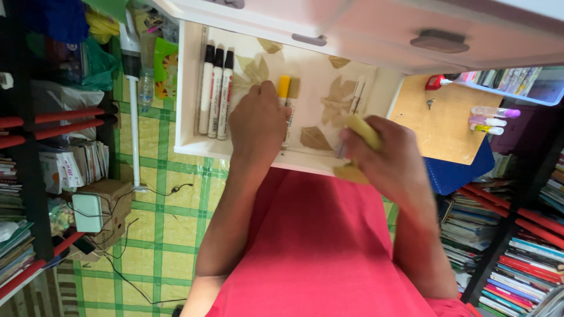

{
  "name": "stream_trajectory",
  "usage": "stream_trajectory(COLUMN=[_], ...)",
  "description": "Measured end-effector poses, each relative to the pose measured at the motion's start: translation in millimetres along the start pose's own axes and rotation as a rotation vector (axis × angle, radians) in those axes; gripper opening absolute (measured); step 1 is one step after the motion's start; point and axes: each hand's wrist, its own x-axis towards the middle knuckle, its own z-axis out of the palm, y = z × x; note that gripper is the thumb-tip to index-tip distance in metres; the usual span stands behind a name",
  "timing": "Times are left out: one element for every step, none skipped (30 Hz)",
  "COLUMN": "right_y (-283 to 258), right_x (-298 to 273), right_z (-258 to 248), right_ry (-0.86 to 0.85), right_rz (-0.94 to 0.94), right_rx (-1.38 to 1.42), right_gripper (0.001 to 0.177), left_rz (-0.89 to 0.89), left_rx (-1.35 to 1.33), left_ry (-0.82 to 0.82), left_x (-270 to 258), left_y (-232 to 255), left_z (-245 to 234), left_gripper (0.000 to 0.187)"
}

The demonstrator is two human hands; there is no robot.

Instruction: The person opens a white drawer and wipes the interior with a yellow cloth. They then pick up several markers from a nearby container, wipe each one individually, and place them into the drawer. The person repeats this process with multiple markers, arranging them neatly inside the drawer.

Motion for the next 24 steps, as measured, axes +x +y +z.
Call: stream_trajectory(right_y=[4,7,11,15,20,24,28,32,37,41,45,50,55,59,64,68,73,77,81,86,91,97,104,112], right_x=[-6,-13,-20,-28,-34,-39,-45,-49,-53,-56,-58,-59,-59,-59,-60,-60,-61,-61,-60,-60,-59,-58,-57,-53], right_z=[-8,-16,-24,-31,-37,-43,-49,-53,-57,-61,-66,-70,-74,-78,-82,-85,-88,-91,-94,-98,-102,-107,-113,-120], right_ry=[0.016,0.033,0.064,0.094,0.126,0.148,0.168,0.188,0.198,0.208,0.218,0.225,0.231,0.237,0.246,0.255,0.260,0.258,0.259,0.260,0.261,0.262,0.274,0.291], right_rz=[0.016,0.031,0.036,0.040,0.045,0.064,0.083,0.102,0.091,0.081,0.070,0.062,0.054,0.045,0.036,0.026,0.018,0.030,0.041,0.052,0.051,0.051,0.055,0.058], right_rx=[0.042,0.084,0.080,0.076,0.072,0.096,0.121,0.146,0.169,0.193,0.216,0.231,0.246,0.261,0.268,0.275,0.283,0.289,0.294,0.299,0.290,0.282,0.268,0.272], right_gripper=[0.028,0.027,0.025,0.024,0.022,0.021,0.019,0.018,0.018,0.017,0.017,0.017,0.017,0.017,0.017,0.017,0.017,0.017,0.016,0.016,0.016,0.016,0.016,0.018], left_rz=[-0.003,-0.006,-0.007,-0.008,-0.011,-0.014,-0.018,-0.016,-0.015,-0.013,-0.018,-0.022,-0.027,-0.026,-0.025,-0.023,-0.077,-0.131,-0.182,-0.164,-0.145,-0.126,-0.098,-0.069], left_rx=[0.008,-0.009,-0.025,-0.041,-0.036,-0.032,-0.026,-0.020,-0.013,-0.006,0.018,0.042,0.067,0.080,0.093,0.106,0.072,0.038,0.002,0.005,0.008,0.011,0.021,0.031], left_ry=[0.000,0.002,0.004,0.006,0.002,-0.002,-0.006,0.002,0.012,0.022,0.028,0.033,0.038,0.049,0.059,0.070,0.042,0.015,-0.010,0.010,0.030,0.049,0.058,0.068], left_x=[0,0,0,0,-1,-2,-3,-3,-3,-3,-4,-5,-5,-5,-5,-5,-6,-9,-10,-13,-18,-24,-31,-39], left_y=[0,0,0,0,0,0,-1,-1,-1,-1,-1,-1,-1,-1,0,4,8,11,17,24,31,40,50,61], left_z=[0,-1,-1,-1,-1,-1,-1,0,1,2,2,1,0,-2,-4,-6,-8,-12,-16,-19,-25,-31,-35,-40], left_gripper=[0.035,0.034,0.033,0.032,0.032,0.032,0.032,0.032,0.032,0.032,0.034,0.035,0.037,0.038,0.039,0.039,0.041,0.043,0.044,0.044,0.044,0.044,0.042,0.040])
